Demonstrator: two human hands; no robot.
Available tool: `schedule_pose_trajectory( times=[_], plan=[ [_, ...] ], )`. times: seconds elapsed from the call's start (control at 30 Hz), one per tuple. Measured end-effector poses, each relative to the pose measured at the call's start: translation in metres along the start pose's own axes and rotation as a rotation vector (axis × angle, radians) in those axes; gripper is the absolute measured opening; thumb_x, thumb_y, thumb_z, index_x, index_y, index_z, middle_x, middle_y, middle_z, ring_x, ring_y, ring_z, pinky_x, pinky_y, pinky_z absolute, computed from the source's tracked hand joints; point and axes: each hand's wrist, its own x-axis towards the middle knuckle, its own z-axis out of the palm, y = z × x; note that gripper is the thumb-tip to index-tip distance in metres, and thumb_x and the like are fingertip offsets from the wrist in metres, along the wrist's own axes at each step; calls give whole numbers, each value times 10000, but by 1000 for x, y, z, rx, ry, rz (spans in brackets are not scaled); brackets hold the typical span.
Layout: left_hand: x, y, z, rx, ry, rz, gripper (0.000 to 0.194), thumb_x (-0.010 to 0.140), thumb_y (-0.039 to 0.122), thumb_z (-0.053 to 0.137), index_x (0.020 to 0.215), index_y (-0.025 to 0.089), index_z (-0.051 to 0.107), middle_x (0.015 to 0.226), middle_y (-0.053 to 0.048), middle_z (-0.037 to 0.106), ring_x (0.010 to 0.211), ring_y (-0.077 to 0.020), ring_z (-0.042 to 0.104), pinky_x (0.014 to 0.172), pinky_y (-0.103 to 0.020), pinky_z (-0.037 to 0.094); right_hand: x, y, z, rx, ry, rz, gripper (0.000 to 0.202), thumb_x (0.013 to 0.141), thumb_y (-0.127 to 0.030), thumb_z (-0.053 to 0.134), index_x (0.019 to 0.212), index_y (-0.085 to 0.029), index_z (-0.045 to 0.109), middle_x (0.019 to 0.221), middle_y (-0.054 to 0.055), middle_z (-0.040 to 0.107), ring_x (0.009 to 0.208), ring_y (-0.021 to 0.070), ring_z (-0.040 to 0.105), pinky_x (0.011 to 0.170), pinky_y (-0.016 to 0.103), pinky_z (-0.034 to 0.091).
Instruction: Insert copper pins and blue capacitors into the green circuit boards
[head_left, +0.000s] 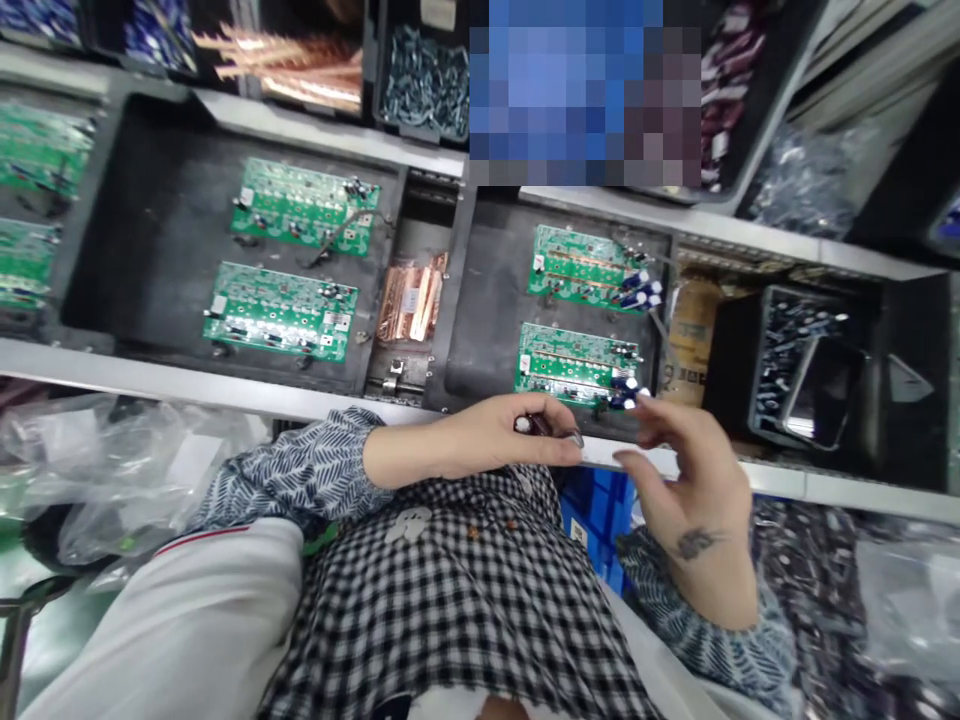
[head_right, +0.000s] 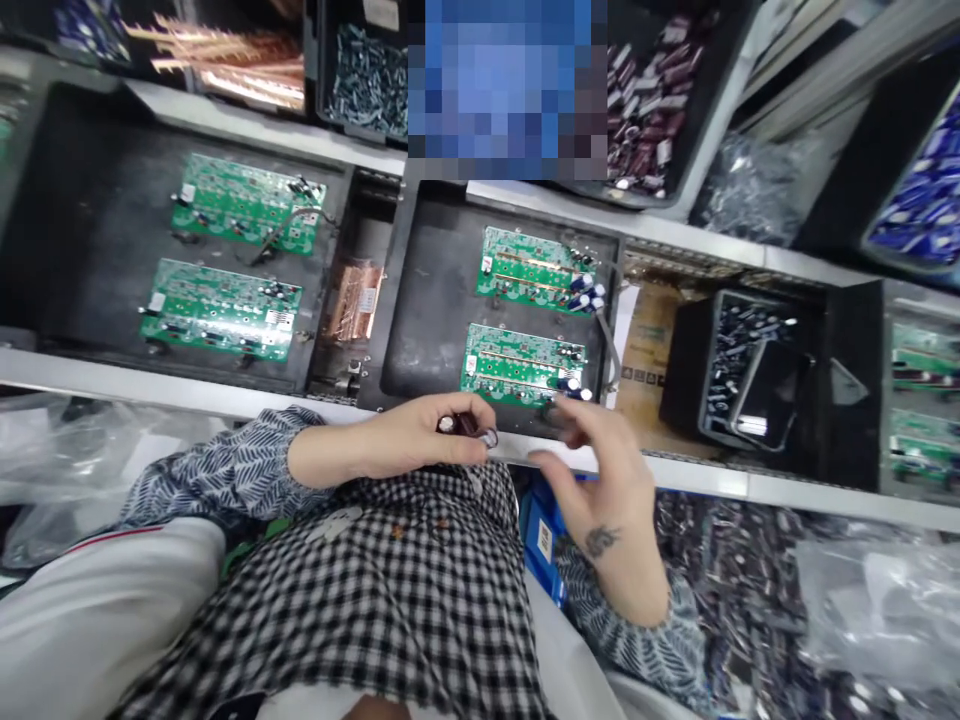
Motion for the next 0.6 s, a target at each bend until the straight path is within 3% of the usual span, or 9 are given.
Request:
schedule_pose_trajectory(
  times=[0.07, 0.13, 0.23, 0.33, 0.47, 0.6],
  plan=[
    [-3, 3, -2, 12, -18, 19, 399, 623, 345, 969, 814, 144, 682, 810, 19, 613, 783, -102, 522, 760, -233, 395, 17, -18, -3, 132, -184, -157, 405, 976, -280, 620, 1380, -300, 603, 1002, 39, 720, 776, 191, 679, 707, 330, 585],
    [-5, 8, -6, -82, -38, -20, 321, 716, 334, 915, 841, 147, 687, 759, 25, 589, 716, -90, 510, 701, -225, 381, 40, -25, -2, 176, -276, -274, 296, 994, -261, 599, 1278, -317, 661, 990, 24, 736, 804, 181, 699, 705, 302, 579],
    [-8, 19, -12, -295, 35, -99, 55, 892, 178, 730, 929, 139, 718, 856, -21, 663, 739, -78, 577, 660, -200, 375, 84, -11, 8, 131, -211, -240, 129, 986, -272, 627, 1063, -304, 726, 947, 7, 752, 833, 187, 711, 753, 319, 581],
    [-10, 30, -16, -408, 118, -145, 226, 970, 44, 540, 982, 131, 749, 1092, -89, 731, 881, -86, 653, 730, -186, 427, 129, 21, 29, 57, -86, -138, 101, 950, -304, 672, 1023, -259, 725, 957, 34, 755, 861, 228, 714, 803, 389, 583],
    [-12, 34, -20, -417, 46, -187, 161, 1019, 186, 601, 1029, 132, 752, 1119, -111, 750, 811, -85, 644, 722, -194, 441, 164, 53, 61, -46, -153, -178, 139, 964, -327, 631, 1022, -230, 711, 984, 73, 747, 944, 271, 696, 887, 468, 560],
    [-10, 29, -20, -433, 9, -126, 149, 1013, 289, 651, 997, 147, 691, 1017, -72, 754, 755, -71, 624, 706, -193, 421, 168, 59, 73, -105, -220, -161, 174, 985, -344, 588, 1026, -229, 711, 981, 52, 740, 944, 251, 685, 894, 429, 541]
  ],
)
